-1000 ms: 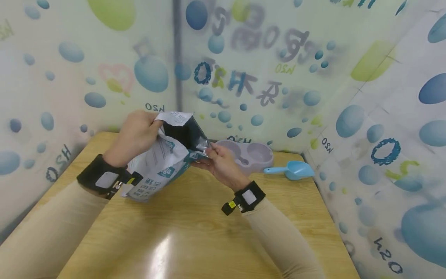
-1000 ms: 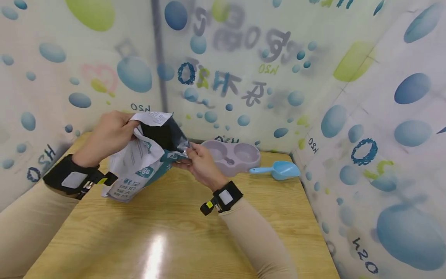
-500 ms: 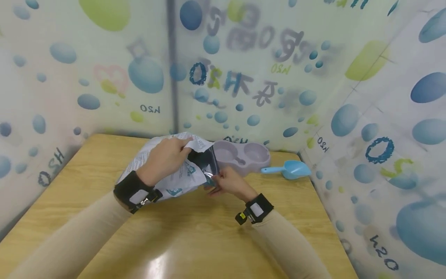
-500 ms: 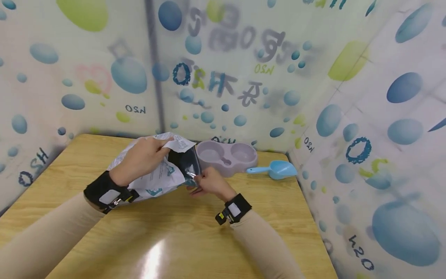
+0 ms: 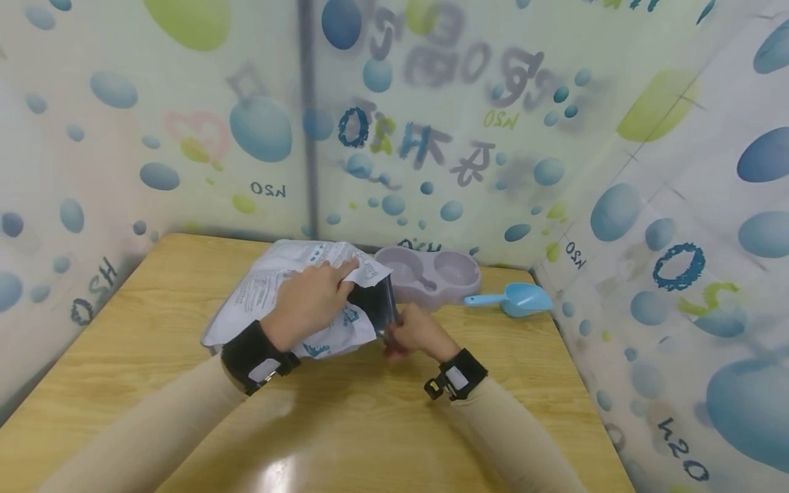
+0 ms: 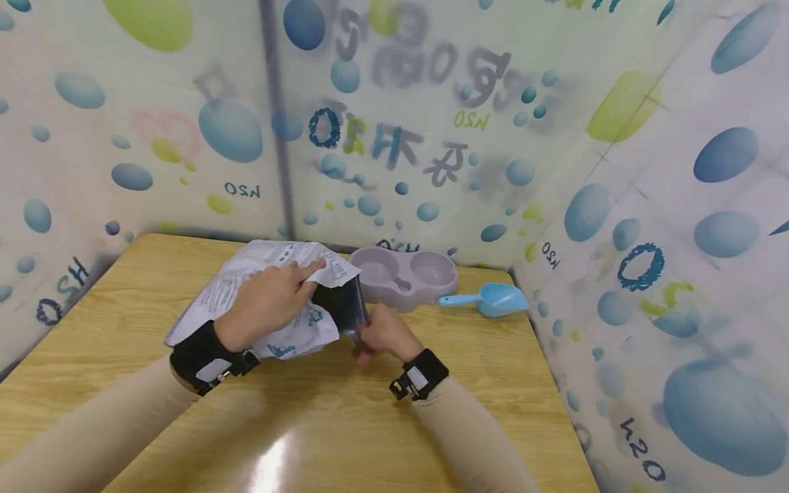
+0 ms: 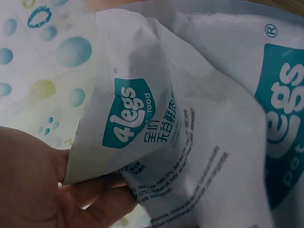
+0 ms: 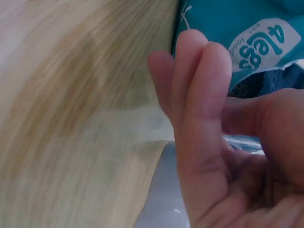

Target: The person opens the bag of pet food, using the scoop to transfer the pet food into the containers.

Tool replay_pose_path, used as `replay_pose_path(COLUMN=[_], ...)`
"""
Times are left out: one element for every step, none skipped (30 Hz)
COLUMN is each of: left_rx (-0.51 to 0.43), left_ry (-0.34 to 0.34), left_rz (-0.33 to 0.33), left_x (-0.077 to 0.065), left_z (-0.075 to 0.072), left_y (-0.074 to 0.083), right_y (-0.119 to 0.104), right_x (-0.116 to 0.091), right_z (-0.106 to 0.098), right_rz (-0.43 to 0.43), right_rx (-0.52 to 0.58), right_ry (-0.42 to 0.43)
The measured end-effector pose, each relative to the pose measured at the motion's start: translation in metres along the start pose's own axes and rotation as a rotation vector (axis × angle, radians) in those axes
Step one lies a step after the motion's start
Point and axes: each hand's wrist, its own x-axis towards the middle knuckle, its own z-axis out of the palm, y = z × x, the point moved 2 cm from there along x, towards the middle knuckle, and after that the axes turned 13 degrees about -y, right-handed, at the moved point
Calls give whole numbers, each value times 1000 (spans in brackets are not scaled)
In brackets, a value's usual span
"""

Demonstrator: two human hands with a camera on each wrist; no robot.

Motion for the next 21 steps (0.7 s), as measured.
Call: replay_pose_path(left_rx=[4,9,8,9,8,6,2,-10,-33,-56,-76,-100,-126,-150,-171,-181,-191,-199,-202,-202,-208], left_ry=[3,9,9,11,14,16,19,22,22,24,28,28,25,19,11,3,-5,-14,-21,-27,-36], left_rz=[2,4,4,3,5,9,23,43,61,82,104,125,142,151,156,165,174,184,194,204,213], left_x=[0,-1,-1,-1,-1,-1,0,1,2,3,3,4,4,4,3,2,2,2,2,2,2], left_z=[2,3,5,6,7,8,8,9,10,11,13,14,15,16,18,19,19,20,20,20,20], left_y=[1,2,2,3,3,2,2,1,-1,-2,-5,-7,-10,-14,-18,-21,-25,-28,-31,-33,-35], right_y=[2,4,5,6,7,8,8,9,9,9,9,9,10,10,10,10,10,9,8,7,4], right_x=[-1,-1,-2,-2,-3,-3,-3,-3,-3,-3,-2,-1,-1,0,1,1,3,3,4,4,4], right_z=[-1,-1,-1,-1,-2,-2,-2,-1,-1,0,1,3,5,7,9,12,14,17,20,22,25], right_rz=[0,-1,-2,-2,1,1,3,2,4,4,4,1,1,-3,-4,-7,-12,-13,-10,-8,-8], right_rx=[-5,-1,11,18,27,33,44,50,54,61,63,65,68,67,69,73,67,73,69,62,62], right_ry=[-7,-16,-24,-30,-34,-35,-35,-30,-25,-21,-17,-14,-10,-6,-4,-3,0,-2,-2,-4,-9])
